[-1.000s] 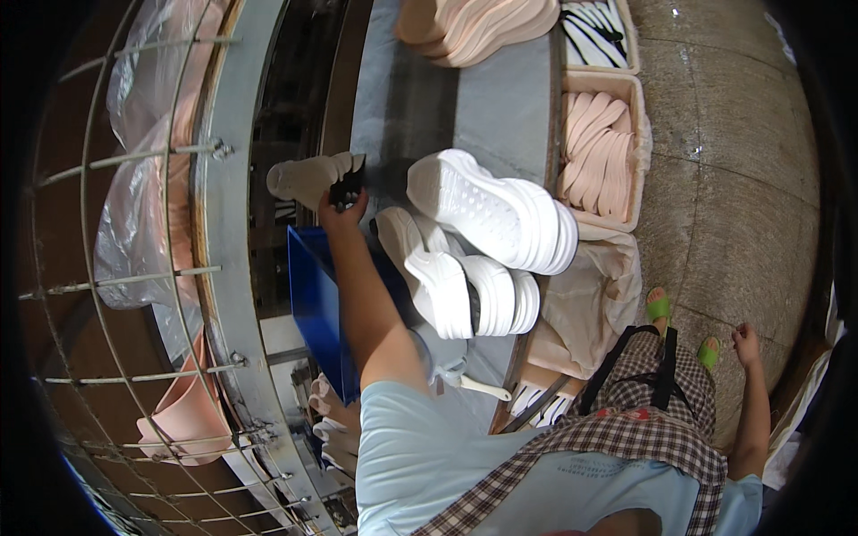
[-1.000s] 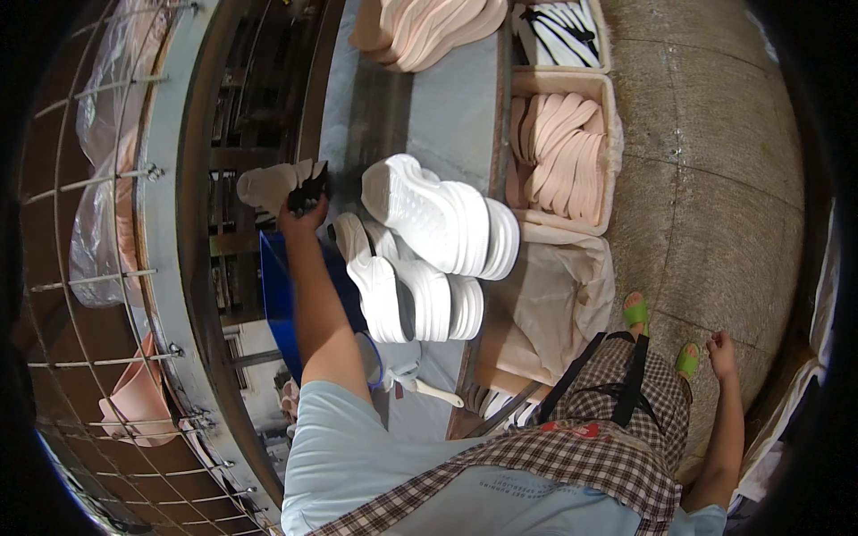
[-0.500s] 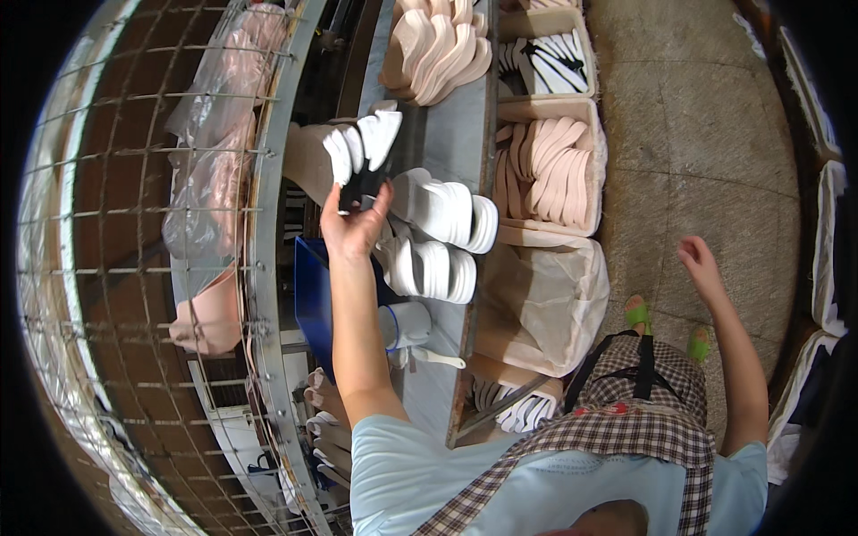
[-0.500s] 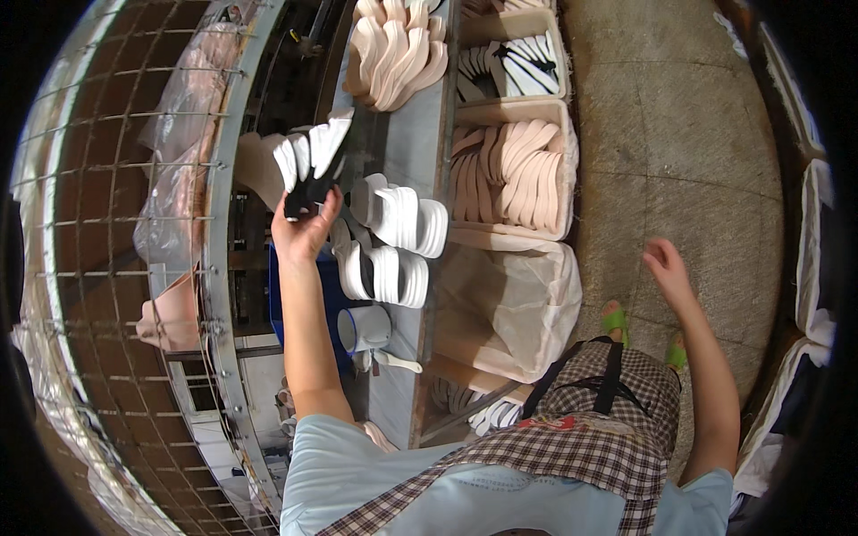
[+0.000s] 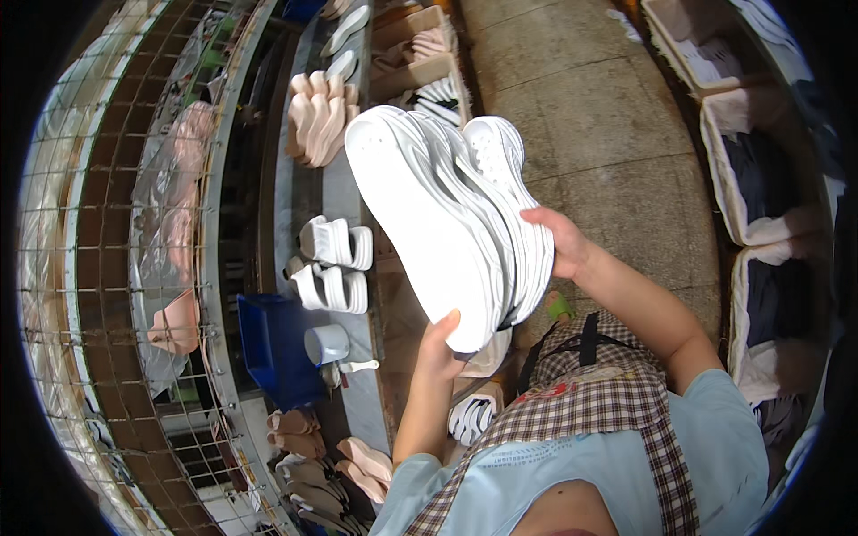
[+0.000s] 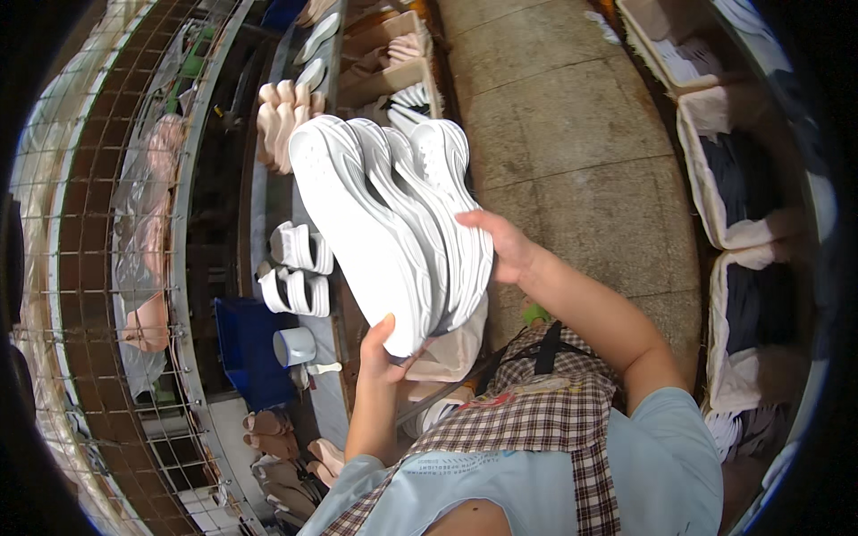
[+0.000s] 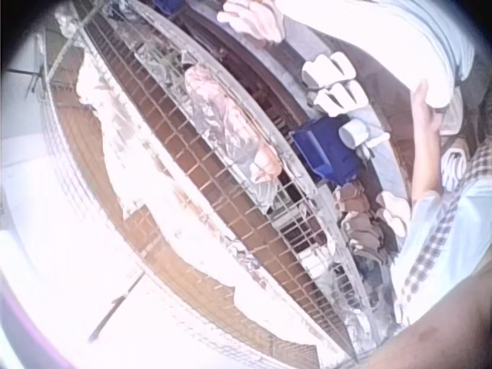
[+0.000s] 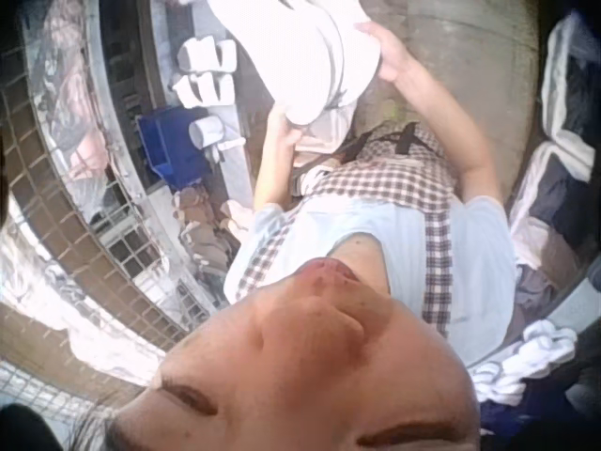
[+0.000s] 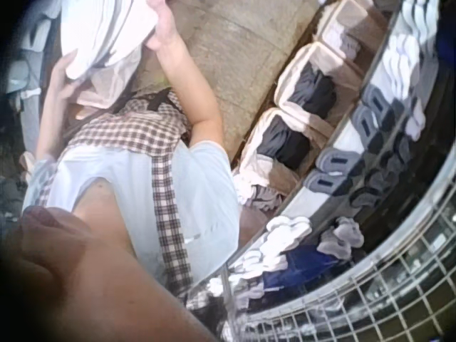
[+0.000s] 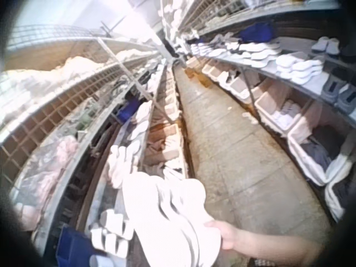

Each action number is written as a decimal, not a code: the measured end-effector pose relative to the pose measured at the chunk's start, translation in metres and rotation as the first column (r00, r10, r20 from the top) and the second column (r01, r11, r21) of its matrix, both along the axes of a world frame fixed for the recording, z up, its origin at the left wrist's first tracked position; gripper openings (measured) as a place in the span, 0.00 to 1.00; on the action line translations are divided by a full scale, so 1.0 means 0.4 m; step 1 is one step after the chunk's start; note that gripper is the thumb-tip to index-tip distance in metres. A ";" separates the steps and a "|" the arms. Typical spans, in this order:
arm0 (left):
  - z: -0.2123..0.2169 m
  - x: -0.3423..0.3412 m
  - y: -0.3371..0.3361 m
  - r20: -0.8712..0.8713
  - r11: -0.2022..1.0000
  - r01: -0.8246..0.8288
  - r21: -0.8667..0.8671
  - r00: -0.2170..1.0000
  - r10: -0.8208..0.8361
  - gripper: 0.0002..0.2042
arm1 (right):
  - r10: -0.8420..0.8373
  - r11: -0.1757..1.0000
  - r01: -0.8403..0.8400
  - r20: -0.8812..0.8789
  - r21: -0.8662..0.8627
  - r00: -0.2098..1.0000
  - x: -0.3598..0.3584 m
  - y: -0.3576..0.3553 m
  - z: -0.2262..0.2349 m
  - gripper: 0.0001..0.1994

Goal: The person repeatedly picks up pairs of pink and white slippers from a shelf, turns them over to view the soles, and places them into plastic bins. The person handles multiple pairs in a repetitive pick-inspect-place cycle.

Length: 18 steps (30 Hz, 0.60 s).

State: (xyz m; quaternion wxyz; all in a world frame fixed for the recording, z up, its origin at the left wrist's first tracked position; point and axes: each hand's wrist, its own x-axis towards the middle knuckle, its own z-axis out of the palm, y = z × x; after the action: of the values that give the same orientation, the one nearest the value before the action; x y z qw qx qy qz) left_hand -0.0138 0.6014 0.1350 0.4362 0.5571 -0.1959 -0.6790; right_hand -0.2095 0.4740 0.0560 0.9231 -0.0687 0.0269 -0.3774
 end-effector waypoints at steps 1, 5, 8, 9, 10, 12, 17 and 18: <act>-0.008 -0.014 0.004 -0.173 0.999 0.011 -0.035 0.985 -0.017 0.30 | -0.005 0.999 0.006 0.021 -0.038 1.000 -0.030 0.015 -0.009 0.30; -0.017 -0.024 -0.025 0.157 0.938 0.173 -0.301 0.979 -0.130 0.35 | -0.134 0.974 0.110 -0.113 -0.196 0.985 -0.101 0.072 -0.019 0.41; -0.041 0.011 -0.083 0.065 0.955 0.159 -0.252 0.987 -0.147 0.33 | -0.155 0.974 0.098 -0.286 -0.204 0.946 -0.128 0.105 0.016 0.48; -0.059 0.013 -0.106 -0.039 0.914 0.163 -0.372 0.981 -0.190 0.33 | -0.176 0.960 0.088 -0.328 -0.265 0.928 -0.140 0.117 0.037 0.51; -0.071 0.030 -0.114 -0.161 0.823 0.177 -0.540 0.938 -0.307 0.33 | -0.225 0.936 0.099 -0.357 -0.339 0.907 -0.142 0.155 0.057 0.52; -0.114 0.011 -0.144 -0.296 0.774 0.004 -0.633 0.923 -0.247 0.31 | -0.306 0.872 0.077 -0.416 -0.483 0.856 -0.177 0.160 0.093 0.53; -0.136 -0.045 -0.141 -0.104 0.793 0.006 -0.609 0.991 -0.087 0.29 | -0.405 0.773 -0.010 -0.505 -0.635 0.762 -0.193 0.132 0.111 0.55; -0.132 -0.059 -0.138 -0.070 0.803 0.002 -0.597 0.996 -0.054 0.29 | -0.343 0.808 -0.013 -0.488 -0.589 0.802 -0.193 0.126 0.106 0.53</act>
State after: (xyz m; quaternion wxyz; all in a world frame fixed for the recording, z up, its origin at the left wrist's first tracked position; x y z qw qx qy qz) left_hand -0.0375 0.5462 0.0820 0.5867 0.3603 -0.3890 -0.6121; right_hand -0.2867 0.5245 0.0985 0.7696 -0.4464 0.1964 -0.4121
